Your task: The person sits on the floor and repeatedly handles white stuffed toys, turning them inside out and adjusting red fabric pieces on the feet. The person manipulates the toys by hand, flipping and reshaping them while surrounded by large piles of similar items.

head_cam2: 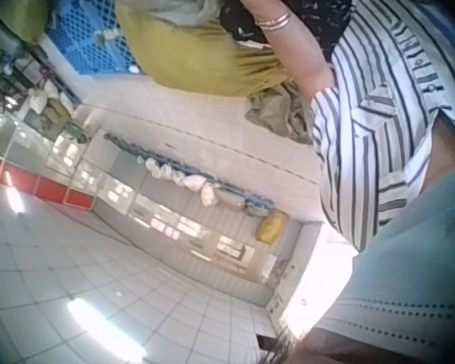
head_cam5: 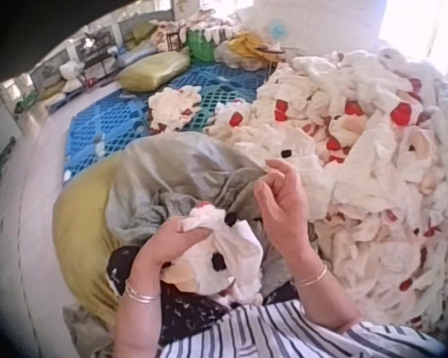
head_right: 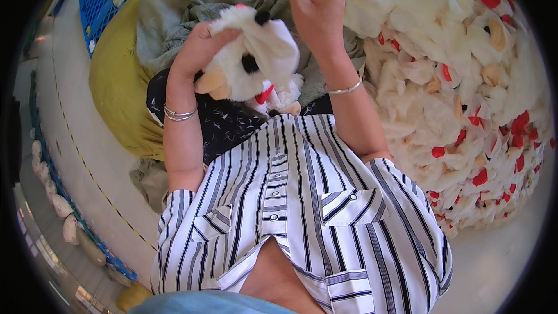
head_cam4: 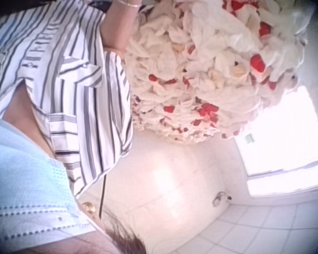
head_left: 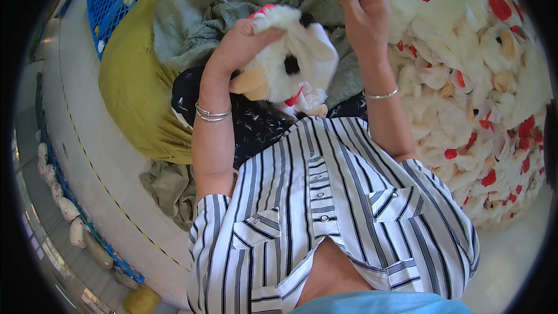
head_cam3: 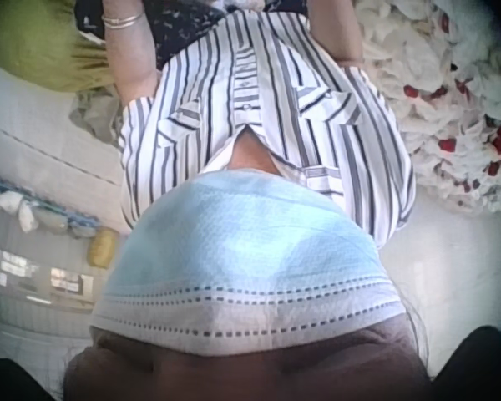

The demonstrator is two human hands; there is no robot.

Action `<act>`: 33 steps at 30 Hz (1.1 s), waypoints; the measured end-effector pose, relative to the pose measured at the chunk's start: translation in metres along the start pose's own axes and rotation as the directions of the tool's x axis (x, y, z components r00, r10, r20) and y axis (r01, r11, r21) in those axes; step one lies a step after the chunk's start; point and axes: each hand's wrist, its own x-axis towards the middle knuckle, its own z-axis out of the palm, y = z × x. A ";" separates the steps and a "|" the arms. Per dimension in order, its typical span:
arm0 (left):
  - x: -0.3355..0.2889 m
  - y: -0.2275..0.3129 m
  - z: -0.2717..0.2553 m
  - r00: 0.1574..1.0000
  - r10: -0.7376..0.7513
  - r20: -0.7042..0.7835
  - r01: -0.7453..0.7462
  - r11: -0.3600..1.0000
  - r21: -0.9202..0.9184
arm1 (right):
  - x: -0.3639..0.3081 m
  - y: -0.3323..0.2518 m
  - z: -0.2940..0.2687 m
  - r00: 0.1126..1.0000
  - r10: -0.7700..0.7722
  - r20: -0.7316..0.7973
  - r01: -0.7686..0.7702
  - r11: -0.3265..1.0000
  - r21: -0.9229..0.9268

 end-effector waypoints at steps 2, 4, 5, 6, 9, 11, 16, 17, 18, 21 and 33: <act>0.004 0.005 -0.003 0.973 -0.105 -0.203 0.088 0.992 -0.092 | -0.006 -0.013 0.006 0.993 -0.119 -0.025 0.116 0.987 -0.107; 0.007 0.001 -0.002 0.952 0.052 -0.302 -0.158 0.928 -0.337 | -0.022 -0.023 0.031 0.954 -0.094 0.285 0.156 0.967 -0.202; 0.009 -0.001 0.000 0.947 0.070 -0.314 -0.187 0.915 -0.358 | -0.025 -0.013 0.040 0.954 0.001 0.300 0.072 0.970 -0.232; 0.008 -0.001 0.000 0.939 0.085 -0.334 -0.215 0.901 -0.376 | -0.028 -0.005 0.049 0.944 0.095 0.317 -0.012 0.967 -0.256; 0.009 -0.002 0.005 0.932 0.084 -0.352 -0.211 0.916 -0.342 | -0.033 0.009 0.054 0.910 0.203 0.360 -0.149 0.974 -0.172; 0.008 -0.007 0.004 0.926 0.080 -0.369 -0.243 0.875 -0.419 | -0.034 0.014 0.053 0.896 0.194 0.399 -0.190 0.981 -0.049; 0.009 0.002 0.003 0.918 0.060 -0.393 -0.246 0.862 -0.443 | -0.028 0.007 0.045 0.900 0.205 0.386 -0.122 0.966 -0.228; 0.009 0.002 0.003 0.917 0.062 -0.394 -0.248 0.862 -0.442 | -0.031 0.012 0.048 0.885 0.188 0.426 -0.076 0.961 -0.266; 0.009 0.002 0.002 0.915 0.064 -0.398 -0.253 0.861 -0.442 | -0.031 0.012 0.050 0.867 0.172 0.468 -0.026 0.953 -0.301; 0.012 0.006 0.012 0.890 0.039 -0.455 -0.271 0.846 -0.459 | -0.028 -0.005 0.037 0.904 0.319 0.285 -0.354 0.932 0.076; 0.005 0.010 0.000 0.891 0.014 -0.453 -0.264 0.828 -0.494 | -0.027 0.034 0.008 0.842 0.491 0.224 -0.538 0.797 0.275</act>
